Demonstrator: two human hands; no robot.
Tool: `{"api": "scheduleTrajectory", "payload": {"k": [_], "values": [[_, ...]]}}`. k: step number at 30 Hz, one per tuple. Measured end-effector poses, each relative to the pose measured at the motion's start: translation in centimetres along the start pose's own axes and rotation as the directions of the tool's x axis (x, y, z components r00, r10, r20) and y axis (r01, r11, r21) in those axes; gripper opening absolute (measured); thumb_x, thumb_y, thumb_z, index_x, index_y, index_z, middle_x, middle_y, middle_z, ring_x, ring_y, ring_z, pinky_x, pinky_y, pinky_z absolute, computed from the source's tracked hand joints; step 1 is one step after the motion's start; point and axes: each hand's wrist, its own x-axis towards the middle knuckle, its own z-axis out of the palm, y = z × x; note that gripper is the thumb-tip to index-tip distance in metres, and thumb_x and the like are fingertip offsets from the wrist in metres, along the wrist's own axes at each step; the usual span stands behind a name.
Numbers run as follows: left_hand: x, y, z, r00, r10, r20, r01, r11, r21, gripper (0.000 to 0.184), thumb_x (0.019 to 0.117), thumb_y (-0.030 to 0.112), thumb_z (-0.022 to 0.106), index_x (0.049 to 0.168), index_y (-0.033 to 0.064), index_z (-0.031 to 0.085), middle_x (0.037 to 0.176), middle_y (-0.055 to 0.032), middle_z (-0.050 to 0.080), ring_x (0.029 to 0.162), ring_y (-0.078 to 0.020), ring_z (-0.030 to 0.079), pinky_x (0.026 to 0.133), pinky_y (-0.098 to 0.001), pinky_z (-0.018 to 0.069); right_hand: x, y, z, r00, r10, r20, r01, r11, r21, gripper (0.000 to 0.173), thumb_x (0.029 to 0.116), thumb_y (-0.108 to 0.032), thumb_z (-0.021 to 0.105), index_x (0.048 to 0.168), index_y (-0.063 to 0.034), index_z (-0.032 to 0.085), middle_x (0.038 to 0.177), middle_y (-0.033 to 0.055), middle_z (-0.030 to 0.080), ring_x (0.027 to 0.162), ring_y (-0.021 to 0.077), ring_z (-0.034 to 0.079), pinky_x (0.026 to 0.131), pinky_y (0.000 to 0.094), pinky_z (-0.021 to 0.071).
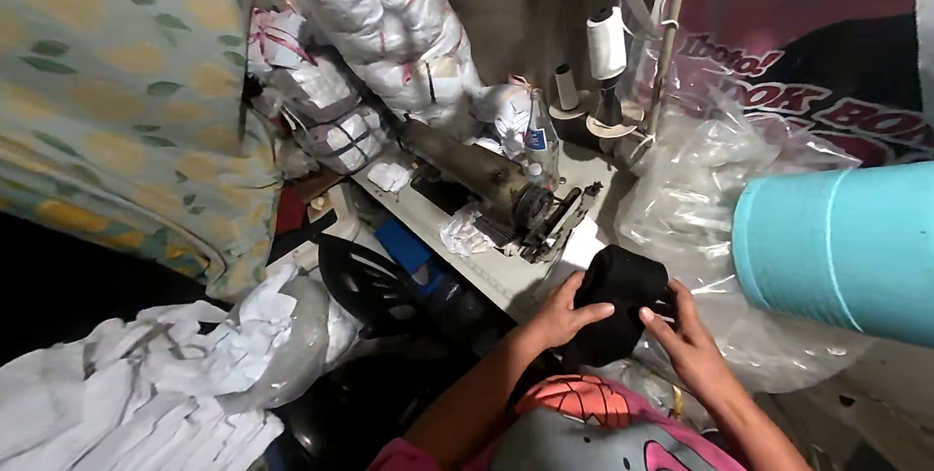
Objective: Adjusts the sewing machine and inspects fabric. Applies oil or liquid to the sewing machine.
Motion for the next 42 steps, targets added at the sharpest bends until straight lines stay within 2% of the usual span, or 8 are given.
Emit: {"api": "scheduleTrajectory", "payload": {"k": [4,6,10,14,19,28,36,42], "values": [[1.9,-1.6,-3.3,0.986,-0.099,0.137,0.089,0.993,0.076,0.057,0.098,0.023,0.069,0.147,0.0022,0.049,0.141,-0.0204,0.059,0.131,-0.0258,0.057,0.114,-0.045,0.0433,0.7,0.6,0.6,0.996,-0.033,-0.089,0.01,0.97,-0.241,0.08,0.0888,-0.04,0.064,0.153,0.0008,0.037,0.143,0.0262,0.051,0.121,0.0349,0.059,0.092,0.0495,0.0543],[3.0,-3.8,-3.5,0.981,-0.171,0.09,0.134,0.939,0.316,0.072,0.0967,0.03,0.072,0.158,0.0124,0.038,0.155,-0.0182,0.048,0.142,-0.0308,0.048,0.118,-0.0511,0.0382,1.5,0.4,1.0,0.992,-0.095,-0.084,0.057,0.926,-0.374,0.075,0.0901,-0.037,0.063,0.149,0.0041,0.042,0.141,0.0295,0.052,0.123,0.0419,0.056,0.096,0.0568,0.0501],[3.3,-7.9,-2.7,0.975,-0.219,-0.026,0.185,0.746,0.64,0.072,0.0947,0.048,0.068,0.157,0.0234,0.043,0.159,-0.0179,0.04,0.146,-0.0407,0.038,0.116,-0.0633,0.031,5.6,-3.5,4.0,0.977,-0.201,0.072,0.209,0.829,-0.518,0.05,0.0985,-0.029,0.061,0.135,0.005,0.057,0.123,0.026,0.064,0.114,0.0405,0.062,0.096,0.0558,0.0517],[2.0,-9.3,-2.9,0.985,-0.156,-0.067,0.166,0.806,0.568,0.074,0.0949,0.049,0.068,0.157,0.0168,0.042,0.162,-0.0157,0.037,0.148,-0.0362,0.036,0.121,-0.0534,0.0307,12.7,-8.9,10.9,0.934,-0.257,0.25,0.356,0.754,-0.553,0.033,0.1018,-0.023,0.062,0.121,0.0028,0.068,0.116,0.0233,0.069,0.112,0.0384,0.065,0.099,0.0535,0.0516],[-1.3,-11.5,-5.0,0.99,-0.061,-0.125,0.105,0.915,0.39,0.067,0.0952,0.037,0.071,0.152,0.0101,0.048,0.16,-0.0199,0.038,0.148,-0.0342,0.037,0.121,-0.0451,0.0331,21.3,-9.9,19.3,0.979,-0.178,0.097,0.199,0.745,-0.637,0.031,0.0986,-0.023,0.069,0.122,-0.0013,0.068,0.123,0.0245,0.064,0.118,0.0421,0.061,0.099,0.0595,0.0503],[-5.8,-15.5,-9.7,0.968,-0.088,-0.233,0.144,0.961,0.236,0.049,0.0956,0.023,0.071,0.137,-0.0001,0.06,0.156,-0.0237,0.041,0.143,-0.0329,0.045,0.117,-0.0412,0.0404,23.7,-8.8,21.1,0.944,-0.308,0.119,0.289,0.594,-0.751,0.024,0.0962,-0.021,0.071,0.111,-0.0018,0.073,0.118,0.0238,0.066,0.116,0.0455,0.061,0.095,0.0631,0.0502],[-3.4,-10.3,-14.3,0.909,0.106,-0.404,-0.008,0.971,0.238,0.037,0.1008,0.02,0.062,0.134,0.003,0.064,0.146,-0.0211,0.053,0.131,-0.0303,0.056,0.109,-0.0407,0.048,24.0,-9.5,20.7,0.951,-0.258,0.172,0.298,0.607,-0.737,0.02,0.0975,-0.014,0.069,0.111,0.0005,0.072,0.12,0.024,0.066,0.119,0.0458,0.059,0.098,0.0632,0.0486],[5.0,-1.8,-20.2,0.872,0.293,-0.392,-0.002,0.804,0.595,0.038,0.1068,0.024,0.054,0.139,0.0042,0.061,0.144,-0.0194,0.055,0.132,-0.0315,0.056,0.112,-0.0445,0.0457,22.0,-9.1,17.8,0.927,-0.318,0.196,0.369,0.691,-0.622,0.026,0.1001,-0.017,0.064,0.12,-0.0023,0.071,0.123,0.0268,0.063,0.123,0.0471,0.056,0.104,0.0628,0.0451]]}}
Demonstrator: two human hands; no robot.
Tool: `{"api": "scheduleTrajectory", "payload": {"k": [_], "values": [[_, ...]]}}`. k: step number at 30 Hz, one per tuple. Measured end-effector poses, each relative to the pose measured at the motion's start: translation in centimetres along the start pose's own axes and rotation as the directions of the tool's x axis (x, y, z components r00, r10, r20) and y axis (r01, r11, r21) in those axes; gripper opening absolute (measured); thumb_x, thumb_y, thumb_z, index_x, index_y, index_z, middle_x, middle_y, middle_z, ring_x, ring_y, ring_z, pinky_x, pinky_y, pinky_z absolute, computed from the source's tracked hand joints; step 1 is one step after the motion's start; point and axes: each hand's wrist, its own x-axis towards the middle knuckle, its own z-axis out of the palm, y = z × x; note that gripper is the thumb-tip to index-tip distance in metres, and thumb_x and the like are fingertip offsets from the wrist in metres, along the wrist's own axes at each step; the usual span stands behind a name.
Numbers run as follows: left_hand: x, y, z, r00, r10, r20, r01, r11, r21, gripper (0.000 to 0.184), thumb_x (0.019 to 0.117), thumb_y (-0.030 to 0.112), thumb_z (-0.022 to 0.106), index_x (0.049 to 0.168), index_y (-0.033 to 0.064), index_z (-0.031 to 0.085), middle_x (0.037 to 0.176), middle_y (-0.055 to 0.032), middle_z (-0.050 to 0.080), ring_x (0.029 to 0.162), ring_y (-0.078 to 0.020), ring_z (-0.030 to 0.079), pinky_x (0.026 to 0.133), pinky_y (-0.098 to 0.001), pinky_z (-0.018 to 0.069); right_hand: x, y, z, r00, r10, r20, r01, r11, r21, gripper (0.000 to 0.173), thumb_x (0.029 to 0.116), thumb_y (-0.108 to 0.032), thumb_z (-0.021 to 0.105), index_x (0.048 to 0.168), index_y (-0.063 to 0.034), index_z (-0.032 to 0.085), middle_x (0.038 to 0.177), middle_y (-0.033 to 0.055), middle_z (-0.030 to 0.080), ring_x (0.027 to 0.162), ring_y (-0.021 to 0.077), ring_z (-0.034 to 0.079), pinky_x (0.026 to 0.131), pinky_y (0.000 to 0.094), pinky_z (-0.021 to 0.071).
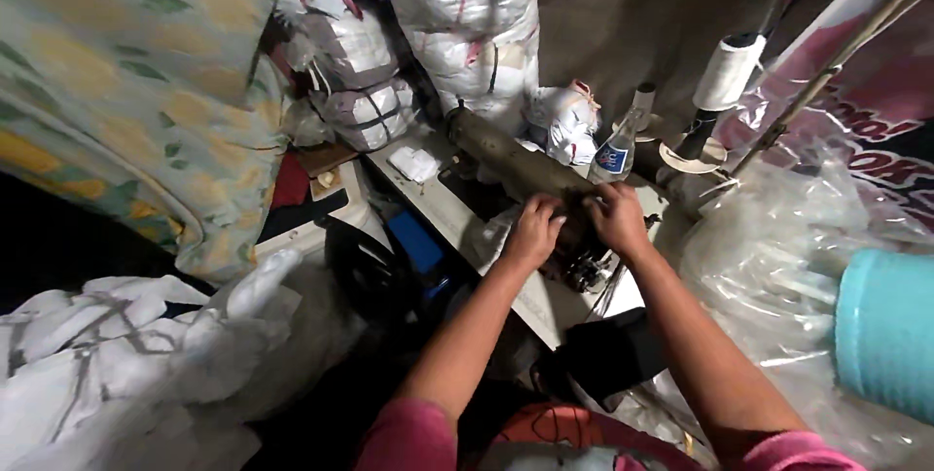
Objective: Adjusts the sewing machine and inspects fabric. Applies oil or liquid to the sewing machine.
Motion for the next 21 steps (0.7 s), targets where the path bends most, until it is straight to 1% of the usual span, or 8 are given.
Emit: {"api": "scheduleTrajectory", "payload": {"k": [2,4,7,10,12,15,17,21], "values": [[3.1,0.4,-0.3,0.995,0.093,0.028,-0.096,0.987,0.127,0.038,0.106,0.023,0.056,0.139,0.0049,0.061,0.143,-0.0206,0.056,0.133,-0.0348,0.056,0.113,-0.0474,0.0448,-3.4,0.8,-1.1,0.994,-0.087,-0.07,0.089,0.996,0.025,0.032,0.1,-0.023,0.062,0.123,-0.0015,0.069,0.123,0.0264,0.064,0.121,0.0462,0.058,0.103,0.0606,0.047],[5.0,0.7,-0.6,0.981,0.121,0.15,-0.156,0.956,0.247,0.039,0.1066,0.026,0.055,0.141,0.0077,0.06,0.146,-0.0191,0.055,0.135,-0.0355,0.053,0.114,-0.0505,0.0424,-7.3,2.1,-2.1,0.976,-0.181,-0.12,0.182,0.983,-0.002,0.035,0.0979,-0.026,0.06,0.121,-0.0011,0.07,0.121,0.0255,0.066,0.116,0.0455,0.061,0.099,0.0591,0.0498],[6.7,1.2,-1.2,0.94,0.155,0.304,-0.264,0.895,0.36,0.037,0.1057,0.027,0.057,0.136,0.0063,0.063,0.139,-0.0182,0.06,0.131,-0.0358,0.056,0.112,-0.0532,0.0431,-12.3,4.5,-3.4,0.955,-0.262,-0.136,0.259,0.965,-0.041,0.034,0.0965,-0.028,0.06,0.117,-0.0029,0.072,0.116,0.0225,0.068,0.109,0.0429,0.065,0.092,0.0574,0.054],[8.2,0.6,-1.6,0.882,0.286,0.376,-0.424,0.829,0.365,0.031,0.1044,0.023,0.059,0.127,0.0034,0.068,0.127,-0.0208,0.065,0.122,-0.0383,0.062,0.106,-0.0538,0.0486,-16.1,6.4,-4.2,0.955,-0.25,-0.163,0.245,0.968,-0.053,0.032,0.0951,-0.027,0.06,0.113,-0.004,0.073,0.112,0.0204,0.069,0.104,0.04,0.068,0.088,0.0552,0.0566],[9.3,0.1,-2.0,0.83,0.347,0.437,-0.523,0.758,0.39,0.03,0.1042,0.025,0.059,0.125,0.0058,0.069,0.123,-0.0211,0.066,0.118,-0.0392,0.063,0.103,-0.055,0.05,-18.0,7.3,-4.5,0.951,-0.231,-0.206,0.222,0.973,-0.065,0.033,0.096,-0.028,0.057,0.112,-0.0051,0.074,0.11,0.019,0.07,0.1,0.0385,0.069,0.084,0.054,0.0574],[10.4,0.3,-2.7,0.761,0.372,0.532,-0.623,0.649,0.436,0.03,0.104,0.029,0.059,0.124,0.0089,0.07,0.119,-0.0197,0.068,0.112,-0.0385,0.066,0.098,-0.0562,0.0529,-20.2,8.1,-4.5,0.946,-0.191,-0.261,0.181,0.982,-0.062,0.034,0.0988,-0.031,0.053,0.111,-0.0073,0.074,0.11,0.0168,0.07,0.1,0.0358,0.069,0.084,0.0518,0.0581],[11.3,0.0,-2.8,0.718,0.37,0.59,-0.673,0.588,0.449,0.034,0.1044,0.032,0.058,0.124,0.0078,0.069,0.118,-0.02,0.067,0.111,-0.0393,0.066,0.096,-0.057,0.0531,-21.5,8.7,-4.3,0.946,-0.166,-0.28,0.159,0.986,-0.047,0.035,0.0998,-0.032,0.052,0.111,-0.0084,0.074,0.111,0.0152,0.071,0.101,0.0334,0.07,0.085,0.0497,0.0583],[12.0,0.2,-3.0,0.685,0.324,0.653,-0.7,0.542,0.465,0.033,0.1054,0.034,0.055,0.123,0.0101,0.07,0.117,-0.0195,0.066,0.11,-0.0397,0.066,0.094,-0.0579,0.0539,-23.2,9.8,-3.8,0.95,-0.133,-0.282,0.13,0.991,-0.029,0.034,0.0996,-0.032,0.052,0.11,-0.0095,0.075,0.11,0.0139,0.071,0.101,0.0315,0.07,0.085,0.0478,0.0589]]}}
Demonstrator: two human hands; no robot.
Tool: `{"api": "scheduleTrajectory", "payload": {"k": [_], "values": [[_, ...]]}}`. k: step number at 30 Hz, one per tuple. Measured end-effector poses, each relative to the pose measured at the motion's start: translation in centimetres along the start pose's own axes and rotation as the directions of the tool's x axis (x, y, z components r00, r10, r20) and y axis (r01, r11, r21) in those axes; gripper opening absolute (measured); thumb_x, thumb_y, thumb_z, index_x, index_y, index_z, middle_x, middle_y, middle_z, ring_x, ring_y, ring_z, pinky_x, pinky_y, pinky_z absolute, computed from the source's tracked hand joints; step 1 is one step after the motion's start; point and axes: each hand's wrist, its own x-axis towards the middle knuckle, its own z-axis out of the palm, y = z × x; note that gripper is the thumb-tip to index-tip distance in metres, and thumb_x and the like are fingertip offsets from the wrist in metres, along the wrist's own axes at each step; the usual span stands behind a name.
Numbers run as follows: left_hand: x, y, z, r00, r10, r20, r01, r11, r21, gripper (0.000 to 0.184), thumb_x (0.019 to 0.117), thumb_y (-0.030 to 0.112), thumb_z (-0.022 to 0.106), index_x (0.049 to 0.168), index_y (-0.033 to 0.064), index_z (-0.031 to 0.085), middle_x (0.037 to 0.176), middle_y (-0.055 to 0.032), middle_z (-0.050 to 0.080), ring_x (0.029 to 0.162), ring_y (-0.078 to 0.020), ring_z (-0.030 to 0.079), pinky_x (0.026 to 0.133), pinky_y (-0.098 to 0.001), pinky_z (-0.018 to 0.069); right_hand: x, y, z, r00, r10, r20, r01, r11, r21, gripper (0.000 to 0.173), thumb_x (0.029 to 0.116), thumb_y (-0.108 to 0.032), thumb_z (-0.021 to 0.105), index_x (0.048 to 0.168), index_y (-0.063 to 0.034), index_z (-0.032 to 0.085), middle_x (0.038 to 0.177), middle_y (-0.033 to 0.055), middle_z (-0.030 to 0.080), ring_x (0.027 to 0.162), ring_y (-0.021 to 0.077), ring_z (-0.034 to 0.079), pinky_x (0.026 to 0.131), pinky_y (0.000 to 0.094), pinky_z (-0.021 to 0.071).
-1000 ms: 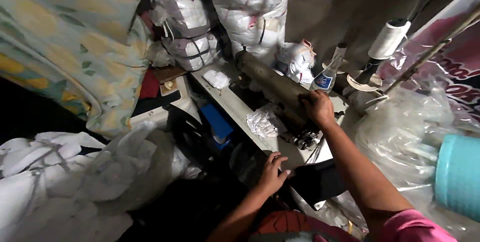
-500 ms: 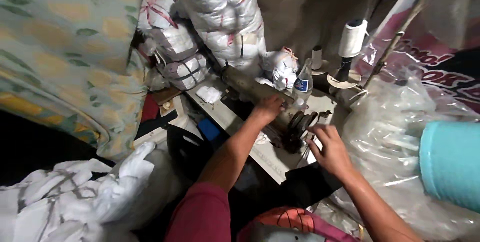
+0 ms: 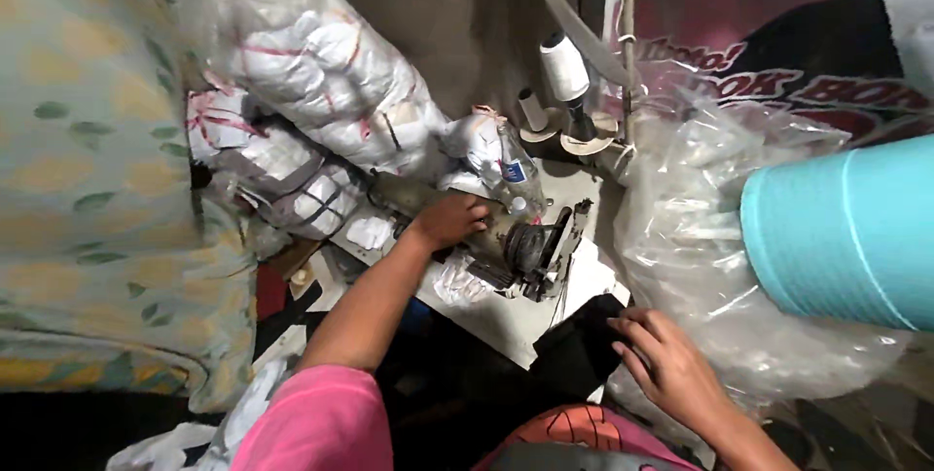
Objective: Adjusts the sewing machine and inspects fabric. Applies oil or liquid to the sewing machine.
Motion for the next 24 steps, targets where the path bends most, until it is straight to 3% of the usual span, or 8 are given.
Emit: {"api": "scheduleTrajectory", "payload": {"k": [8,11,12,14,16,17,21,24], "values": [[0.6,-0.2,0.5,0.992,0.093,-0.082,-0.09,0.995,0.036,0.039,0.1065,0.034,0.048,0.099,0.0038,0.072,0.099,-0.018,0.068,0.096,-0.0381,0.069,0.083,-0.0582,0.0557,-1.2,1.4,-0.3,0.999,0.044,-0.026,-0.044,0.999,0.013,0.034,0.1005,-0.033,0.05,0.106,-0.01,0.075,0.106,0.0119,0.071,0.099,0.029,0.07,0.084,0.0449,0.059],[0.9,2.1,0.3,0.99,-0.109,-0.094,0.114,0.992,0.047,0.041,0.1055,0.032,0.051,0.094,-0.0012,0.072,0.095,-0.0208,0.071,0.091,-0.0405,0.071,0.078,-0.0594,0.0566,-1.6,1.8,-0.4,0.997,0.067,-0.034,-0.066,0.998,0.006,0.035,0.1007,-0.032,0.049,0.105,-0.0097,0.075,0.105,0.0119,0.072,0.097,0.0291,0.07,0.083,0.045,0.0589],[1.2,3.5,-0.4,0.961,-0.274,-0.026,0.275,0.96,0.051,0.046,0.107,0.036,0.049,0.096,-0.0016,0.072,0.096,-0.0217,0.072,0.093,-0.0416,0.071,0.08,-0.0605,0.056,-1.6,2.0,-0.4,0.997,0.072,-0.031,-0.072,0.997,0.007,0.035,0.1007,-0.032,0.049,0.104,-0.0094,0.075,0.105,0.0122,0.072,0.097,0.0298,0.07,0.083,0.0456,0.0589],[2.1,6.1,-3.0,0.781,-0.591,0.202,0.588,0.805,0.081,0.063,0.1102,0.048,0.034,0.104,-0.0029,0.071,0.105,-0.0261,0.071,0.104,-0.0454,0.069,0.086,-0.0642,0.0527,-1.6,2.2,-0.4,0.997,0.08,-0.019,-0.079,0.997,0.005,0.035,0.0994,-0.032,0.049,0.103,-0.0086,0.075,0.104,0.0128,0.072,0.097,0.0314,0.071,0.083,0.0469,0.0591],[2.7,6.8,-5.1,0.593,-0.711,0.378,0.74,0.666,0.094,0.073,0.1103,0.052,0.024,0.115,-0.0057,0.068,0.118,-0.0304,0.067,0.116,-0.0484,0.064,0.093,-0.0683,0.0486,-1.6,2.4,-0.7,0.996,0.085,0.003,-0.085,0.996,0.016,0.035,0.0983,-0.029,0.05,0.102,-0.0063,0.076,0.102,0.0152,0.072,0.096,0.0347,0.071,0.081,0.0501,0.059],[2.5,6.2,-5.4,0.585,-0.709,0.394,0.752,0.656,0.063,0.069,0.1108,0.05,0.027,0.118,-0.0064,0.067,0.121,-0.0314,0.066,0.118,-0.0486,0.062,0.095,-0.0687,0.0474,-1.5,2.5,-0.8,0.996,0.087,0.005,-0.088,0.996,0.02,0.035,0.0984,-0.03,0.05,0.102,-0.0061,0.076,0.102,0.0153,0.072,0.096,0.0349,0.071,0.081,0.0504,0.059],[0.2,3.1,-3.6,0.888,-0.43,0.164,0.459,0.842,-0.282,0.031,0.0967,0.018,0.071,0.122,0.0003,0.067,0.122,-0.0218,0.066,0.115,-0.038,0.064,0.101,-0.0583,0.0498,-1.2,3.0,-0.9,0.994,0.106,-0.009,-0.106,0.994,0.027,0.036,0.0989,-0.03,0.049,0.102,-0.0067,0.075,0.103,0.015,0.072,0.096,0.0341,0.071,0.082,0.0496,0.0587],[-0.5,3.4,-2.9,0.92,-0.374,0.119,0.391,0.844,-0.368,0.029,0.0952,0.01,0.071,0.123,0.0015,0.068,0.12,-0.0182,0.068,0.113,-0.0325,0.066,0.102,-0.0525,0.0504,-0.8,3.3,-0.9,0.996,0.087,-0.001,-0.087,0.996,0.027,0.036,0.099,-0.031,0.049,0.102,-0.0065,0.075,0.102,0.0149,0.072,0.095,0.0342,0.07,0.081,0.0492,0.0587]]}}
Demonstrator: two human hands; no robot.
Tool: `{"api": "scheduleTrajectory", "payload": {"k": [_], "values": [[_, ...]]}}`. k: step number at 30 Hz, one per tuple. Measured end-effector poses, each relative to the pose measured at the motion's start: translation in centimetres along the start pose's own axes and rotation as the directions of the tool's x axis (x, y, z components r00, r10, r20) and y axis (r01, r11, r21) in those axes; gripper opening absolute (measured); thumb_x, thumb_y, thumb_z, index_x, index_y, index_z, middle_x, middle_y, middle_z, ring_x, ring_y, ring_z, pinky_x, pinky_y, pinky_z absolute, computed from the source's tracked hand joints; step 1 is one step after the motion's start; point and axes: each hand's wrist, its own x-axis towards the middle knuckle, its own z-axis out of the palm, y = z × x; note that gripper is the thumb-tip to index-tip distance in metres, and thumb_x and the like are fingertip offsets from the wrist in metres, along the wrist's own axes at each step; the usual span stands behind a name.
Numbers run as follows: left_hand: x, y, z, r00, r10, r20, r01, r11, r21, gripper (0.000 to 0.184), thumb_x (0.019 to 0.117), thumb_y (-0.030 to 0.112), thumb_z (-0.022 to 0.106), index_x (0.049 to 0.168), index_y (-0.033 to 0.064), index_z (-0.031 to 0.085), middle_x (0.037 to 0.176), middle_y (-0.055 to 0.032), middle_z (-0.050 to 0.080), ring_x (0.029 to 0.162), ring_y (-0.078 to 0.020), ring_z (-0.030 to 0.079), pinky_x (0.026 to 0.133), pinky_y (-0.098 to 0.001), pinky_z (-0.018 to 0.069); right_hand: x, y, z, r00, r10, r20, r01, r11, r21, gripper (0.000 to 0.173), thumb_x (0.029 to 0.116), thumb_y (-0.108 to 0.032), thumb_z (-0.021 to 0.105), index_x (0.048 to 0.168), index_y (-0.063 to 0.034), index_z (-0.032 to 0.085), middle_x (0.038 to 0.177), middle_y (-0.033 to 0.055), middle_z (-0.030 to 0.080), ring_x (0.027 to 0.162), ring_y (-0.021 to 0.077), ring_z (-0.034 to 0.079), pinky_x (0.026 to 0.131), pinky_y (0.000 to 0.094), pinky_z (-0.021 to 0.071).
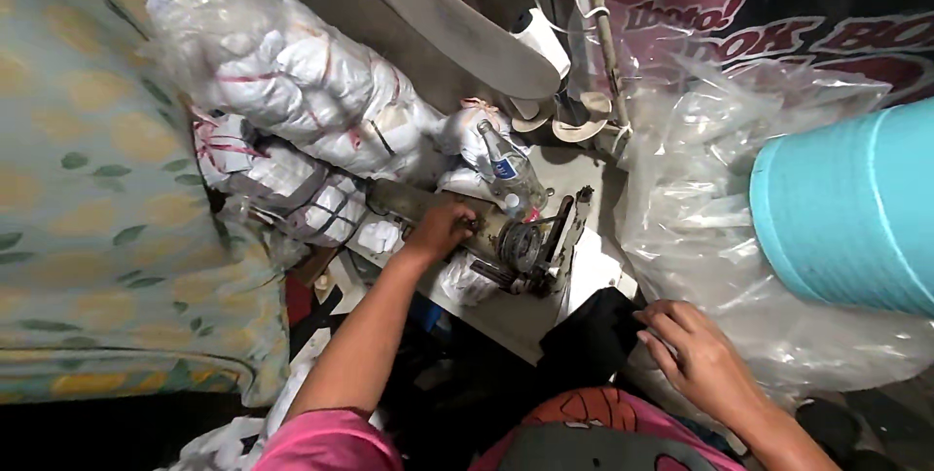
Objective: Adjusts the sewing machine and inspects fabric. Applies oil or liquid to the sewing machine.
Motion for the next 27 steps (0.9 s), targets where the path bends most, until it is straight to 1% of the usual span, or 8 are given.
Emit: {"api": "scheduleTrajectory", "payload": {"k": [4,9,11,13,15,18,22,27], "values": [[0.3,0.1,1.1,0.996,-0.052,-0.068,0.053,0.998,0.021,0.021,0.1006,0.017,0.065,0.112,-0.0008,0.068,0.11,-0.0196,0.068,0.106,-0.0346,0.066,0.097,-0.0544,0.052,0.7,-0.2,0.3,0.999,-0.027,0.036,0.027,1.0,-0.003,0.035,0.0989,-0.031,0.05,0.102,-0.0077,0.075,0.103,0.0137,0.071,0.096,0.033,0.07,0.081,0.0483,0.0588],[0.6,3.1,0.3,0.925,-0.379,-0.019,0.376,0.906,0.195,0.048,0.1074,0.043,0.048,0.111,0.0001,0.068,0.111,-0.025,0.069,0.107,-0.0451,0.067,0.087,-0.0677,0.0507,1.0,-0.7,0.7,0.997,-0.049,0.065,0.049,0.999,0.0,0.035,0.0996,-0.03,0.049,0.103,-0.0083,0.076,0.103,0.0136,0.071,0.096,0.0332,0.07,0.081,0.0486,0.0583],[0.4,3.0,0.4,0.941,-0.326,-0.087,0.335,0.932,0.141,0.04,0.1037,0.039,0.059,0.119,0.0032,0.066,0.116,-0.0221,0.068,0.109,-0.0423,0.066,0.089,-0.0654,0.0517,0.8,-0.7,0.8,0.996,-0.055,0.07,0.055,0.998,0.006,0.035,0.1,-0.03,0.049,0.103,-0.008,0.075,0.103,0.0138,0.071,0.097,0.0332,0.07,0.082,0.0483,0.058],[0.3,1.8,0.9,0.987,-0.127,-0.103,0.132,0.99,0.045,0.034,0.098,0.022,0.07,0.126,0.0044,0.067,0.124,-0.0192,0.067,0.117,-0.0371,0.064,0.102,-0.0592,0.0499,0.7,-0.6,0.9,0.996,-0.05,0.069,0.05,0.999,0.012,0.035,0.1005,-0.031,0.048,0.104,-0.008,0.075,0.103,0.0136,0.071,0.097,0.0329,0.07,0.082,0.0481,0.0579],[0.3,1.2,1.1,0.998,-0.017,-0.06,0.017,1.0,-0.003,0.028,0.0952,0.008,0.07,0.123,0.0049,0.07,0.126,-0.0185,0.066,0.12,-0.0352,0.063,0.104,-0.0557,0.0488,0.5,-0.6,0.9,0.997,-0.04,0.072,0.039,0.999,0.02,0.035,0.0993,-0.029,0.049,0.103,-0.0067,0.075,0.104,0.0149,0.071,0.097,0.0341,0.07,0.081,0.0492,0.0582],[0.3,1.1,1.0,0.998,-0.037,-0.045,0.037,0.999,-0.013,0.024,0.0987,0.009,0.066,0.122,0.0028,0.07,0.127,-0.0201,0.066,0.12,-0.0357,0.064,0.105,-0.0548,0.0481,0.2,-0.5,0.8,0.996,-0.031,0.079,0.03,0.999,0.016,0.034,0.0979,-0.028,0.051,0.103,-0.0055,0.075,0.103,0.0162,0.071,0.096,0.0359,0.07,0.08,0.051,0.0583],[0.7,1.3,1.0,0.985,-0.145,-0.09,0.146,0.989,0.012,0.028,0.1045,0.021,0.059,0.111,-0.0042,0.067,0.105,-0.0242,0.068,0.102,-0.0399,0.067,0.093,-0.0597,0.0519,-0.1,-0.6,0.7,0.996,-0.022,0.087,0.021,1.0,0.007,0.033,0.098,-0.028,0.051,0.103,-0.0058,0.075,0.103,0.0161,0.071,0.096,0.0366,0.07,0.08,0.0522,0.0582],[0.4,2.7,1.1,0.95,-0.279,-0.14,0.267,0.959,-0.097,0.023,0.102,0.017,0.062,0.111,-0.0034,0.067,0.102,-0.0224,0.068,0.1,-0.038,0.067,0.092,-0.0576,0.0521,-0.8,-0.8,0.9,0.994,0.001,0.112,-0.001,1.0,0.003,0.033,0.0975,-0.029,0.052,0.103,-0.0057,0.076,0.104,0.0163,0.071,0.097,0.0366,0.07,0.082,0.0534,0.0581]]}}
